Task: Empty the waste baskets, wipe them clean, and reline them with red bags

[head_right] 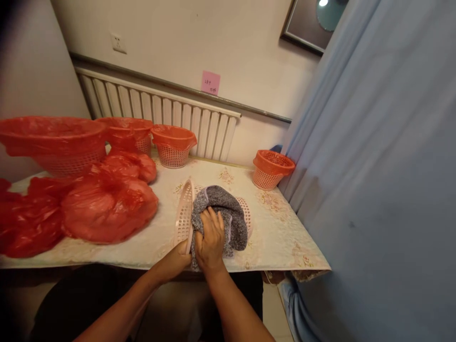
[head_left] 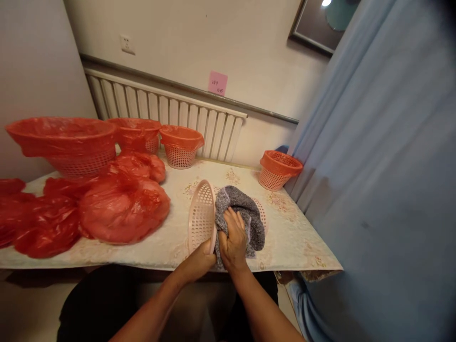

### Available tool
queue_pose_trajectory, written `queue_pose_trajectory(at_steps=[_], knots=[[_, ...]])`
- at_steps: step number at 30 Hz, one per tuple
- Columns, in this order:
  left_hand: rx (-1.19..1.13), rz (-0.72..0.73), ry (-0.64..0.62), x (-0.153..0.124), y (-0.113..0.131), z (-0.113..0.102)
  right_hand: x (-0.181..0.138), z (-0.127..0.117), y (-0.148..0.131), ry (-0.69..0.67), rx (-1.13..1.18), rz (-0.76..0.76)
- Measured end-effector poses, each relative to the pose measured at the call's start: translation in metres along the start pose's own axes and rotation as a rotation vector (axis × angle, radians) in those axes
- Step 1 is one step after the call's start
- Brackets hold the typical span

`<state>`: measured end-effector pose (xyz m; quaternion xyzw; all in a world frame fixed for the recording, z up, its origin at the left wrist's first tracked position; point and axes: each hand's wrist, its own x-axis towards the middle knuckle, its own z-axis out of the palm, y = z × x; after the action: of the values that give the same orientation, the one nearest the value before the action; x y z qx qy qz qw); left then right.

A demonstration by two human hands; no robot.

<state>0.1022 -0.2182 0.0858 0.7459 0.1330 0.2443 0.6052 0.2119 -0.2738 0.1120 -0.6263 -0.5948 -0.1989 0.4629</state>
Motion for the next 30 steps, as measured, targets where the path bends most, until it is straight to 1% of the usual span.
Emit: queue_pose_trajectory(at_steps=[4,7,11,13,15,17,21,24,27,29,30], knots=[[0.059,0.000,-0.033,-0.007,-0.016,0.006,0.029,-0.003,0.002,-0.042,0.001,0.043],[0.106,0.033,-0.066,-0.011,-0.032,0.012,0.041,-0.002,0.003,-0.058,-0.001,0.095],[0.200,0.047,-0.055,-0.016,-0.054,0.012,0.041,0.001,0.004,-0.058,0.028,0.128],[0.224,0.022,-0.049,-0.017,-0.057,0.009,0.037,0.002,0.006,-0.049,0.041,0.138],[0.226,-0.040,-0.048,-0.015,-0.052,0.007,0.033,0.003,0.007,-0.043,0.047,0.138],[0.181,-0.079,-0.026,-0.009,-0.039,0.007,0.031,0.003,0.007,-0.047,0.050,0.128],[-0.085,-0.007,0.040,0.012,-0.012,0.009,0.032,0.002,0.009,-0.055,0.045,0.117],[-0.199,0.011,0.054,0.022,-0.004,0.012,0.034,0.003,0.015,-0.065,0.035,0.111],[-0.185,0.014,0.086,0.022,0.000,0.013,0.036,0.006,0.032,-0.077,0.014,0.106],[-0.185,0.013,0.082,0.020,0.004,0.012,0.036,0.008,0.052,-0.080,-0.010,0.123],[-0.190,0.012,0.068,0.018,0.006,0.012,0.035,0.008,0.065,-0.077,-0.029,0.156]])
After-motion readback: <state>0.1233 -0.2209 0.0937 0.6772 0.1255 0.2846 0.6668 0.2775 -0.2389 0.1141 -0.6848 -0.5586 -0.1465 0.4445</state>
